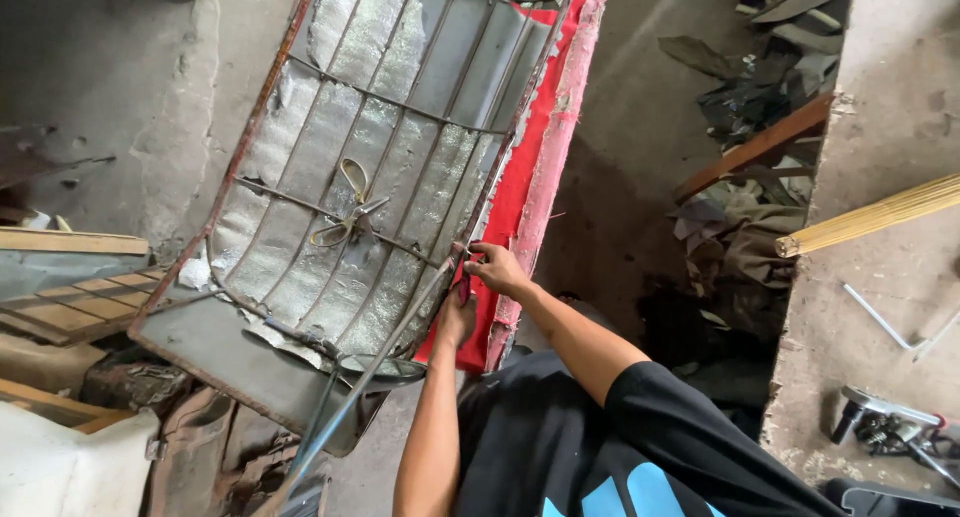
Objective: Using pliers to remove fasteners from a metal seat frame to strip away old upholstery fabric.
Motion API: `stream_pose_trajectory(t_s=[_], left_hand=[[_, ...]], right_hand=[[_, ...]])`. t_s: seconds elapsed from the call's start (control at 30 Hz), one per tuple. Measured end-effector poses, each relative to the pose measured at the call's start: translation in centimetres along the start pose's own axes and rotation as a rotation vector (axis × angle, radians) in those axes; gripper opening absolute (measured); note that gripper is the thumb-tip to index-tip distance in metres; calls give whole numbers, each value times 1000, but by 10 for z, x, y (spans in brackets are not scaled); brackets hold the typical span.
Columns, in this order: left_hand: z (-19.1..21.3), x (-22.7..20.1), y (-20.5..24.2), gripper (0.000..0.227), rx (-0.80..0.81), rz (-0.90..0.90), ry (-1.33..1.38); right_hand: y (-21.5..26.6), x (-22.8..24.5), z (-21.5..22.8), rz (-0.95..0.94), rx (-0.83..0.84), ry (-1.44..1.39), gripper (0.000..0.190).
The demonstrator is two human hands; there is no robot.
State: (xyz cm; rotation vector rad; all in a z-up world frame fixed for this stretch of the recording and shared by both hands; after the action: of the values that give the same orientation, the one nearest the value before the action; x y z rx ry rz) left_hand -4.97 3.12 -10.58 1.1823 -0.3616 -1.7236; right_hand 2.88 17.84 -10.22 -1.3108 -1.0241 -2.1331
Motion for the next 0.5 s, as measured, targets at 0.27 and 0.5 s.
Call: stream_pose_trajectory(t_s=[0.27, 0.5], left_hand=[[4, -22, 40, 36, -29, 105, -36], [-23, 18, 11, 44, -66, 207, -299]], right_hand=[[15, 11, 9, -2, -30, -39, 53], [50, -11, 58, -90, -61, 79, 43]])
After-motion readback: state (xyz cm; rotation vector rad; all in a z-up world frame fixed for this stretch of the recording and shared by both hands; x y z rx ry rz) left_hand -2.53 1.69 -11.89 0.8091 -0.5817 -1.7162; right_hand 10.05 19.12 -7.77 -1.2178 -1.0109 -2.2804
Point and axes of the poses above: each hand's wrist, its own y-axis away from the middle knuckle, its own z-axis out of the back of the hand, x = y × z, the point moved 4 cm from there along -y, towards the middle knuckle, and after that the axes turned 12 degrees about z, right-handed, at the moved point
